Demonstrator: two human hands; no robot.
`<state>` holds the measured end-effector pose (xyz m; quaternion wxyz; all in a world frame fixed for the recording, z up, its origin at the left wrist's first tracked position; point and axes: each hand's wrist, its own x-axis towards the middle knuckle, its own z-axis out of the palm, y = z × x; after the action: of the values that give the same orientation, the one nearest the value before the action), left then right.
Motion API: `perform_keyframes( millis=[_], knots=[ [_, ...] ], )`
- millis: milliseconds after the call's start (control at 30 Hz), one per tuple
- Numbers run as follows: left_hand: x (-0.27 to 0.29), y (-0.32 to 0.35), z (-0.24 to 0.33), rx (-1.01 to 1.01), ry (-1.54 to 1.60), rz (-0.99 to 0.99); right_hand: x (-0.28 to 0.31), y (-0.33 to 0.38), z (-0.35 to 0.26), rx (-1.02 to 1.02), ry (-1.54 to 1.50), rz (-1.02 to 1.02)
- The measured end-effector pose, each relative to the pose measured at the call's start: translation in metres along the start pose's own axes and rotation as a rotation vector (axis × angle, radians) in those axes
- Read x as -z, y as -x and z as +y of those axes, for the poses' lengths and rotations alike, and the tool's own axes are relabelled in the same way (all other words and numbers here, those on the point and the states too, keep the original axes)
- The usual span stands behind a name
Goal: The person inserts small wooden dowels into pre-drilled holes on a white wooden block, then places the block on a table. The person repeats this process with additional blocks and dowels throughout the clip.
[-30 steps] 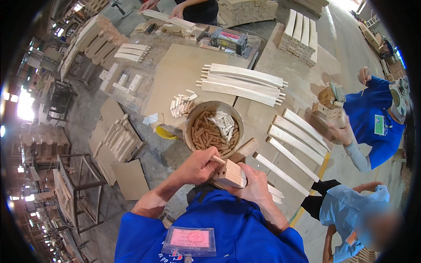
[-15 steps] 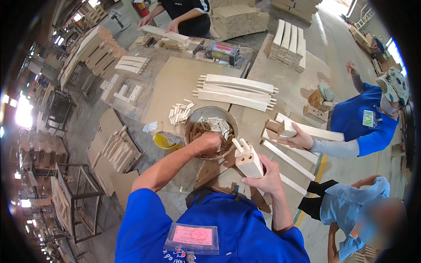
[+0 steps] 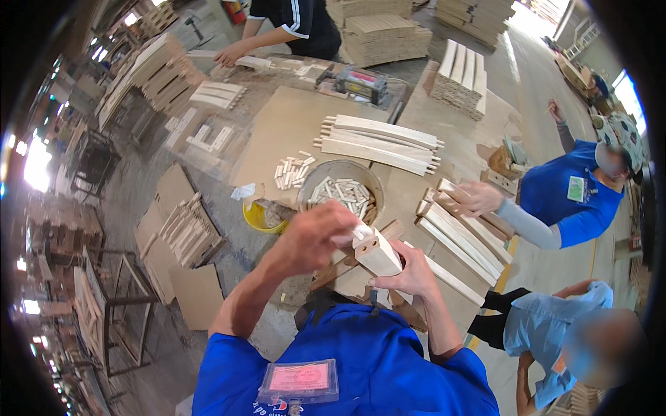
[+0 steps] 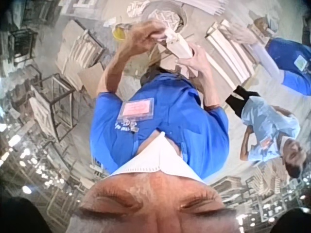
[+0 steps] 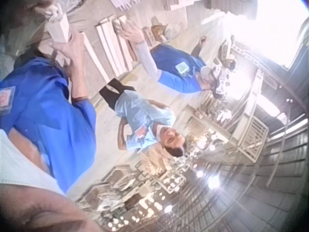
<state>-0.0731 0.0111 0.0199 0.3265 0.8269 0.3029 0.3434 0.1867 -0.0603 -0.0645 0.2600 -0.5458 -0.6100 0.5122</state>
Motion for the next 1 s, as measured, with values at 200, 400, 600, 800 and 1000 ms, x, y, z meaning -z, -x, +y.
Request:
perform_keyframes(
  millis=[200,400,600,800,1000],
  knots=[
    [-0.009,0.026,0.005,-0.196,-0.414,-0.051,-0.01,-0.003,-0.013,0.041,-0.081,-0.11],
    [0.0,0.032,-0.006,-0.336,-0.455,-0.12,-0.012,-0.002,-0.009,0.091,-0.055,-0.211],
    [-0.004,0.036,-0.003,-0.376,-0.441,-0.186,-0.015,-0.006,-0.023,0.039,-0.103,-0.308],
    [-0.007,0.025,-0.032,-0.338,-0.258,-0.254,-0.02,-0.004,-0.005,-0.03,-0.05,-0.234],
    [-0.055,-0.027,-0.166,0.081,-0.284,-0.416,0.008,-0.002,0.009,-0.229,-0.058,-0.095]
  ],
)
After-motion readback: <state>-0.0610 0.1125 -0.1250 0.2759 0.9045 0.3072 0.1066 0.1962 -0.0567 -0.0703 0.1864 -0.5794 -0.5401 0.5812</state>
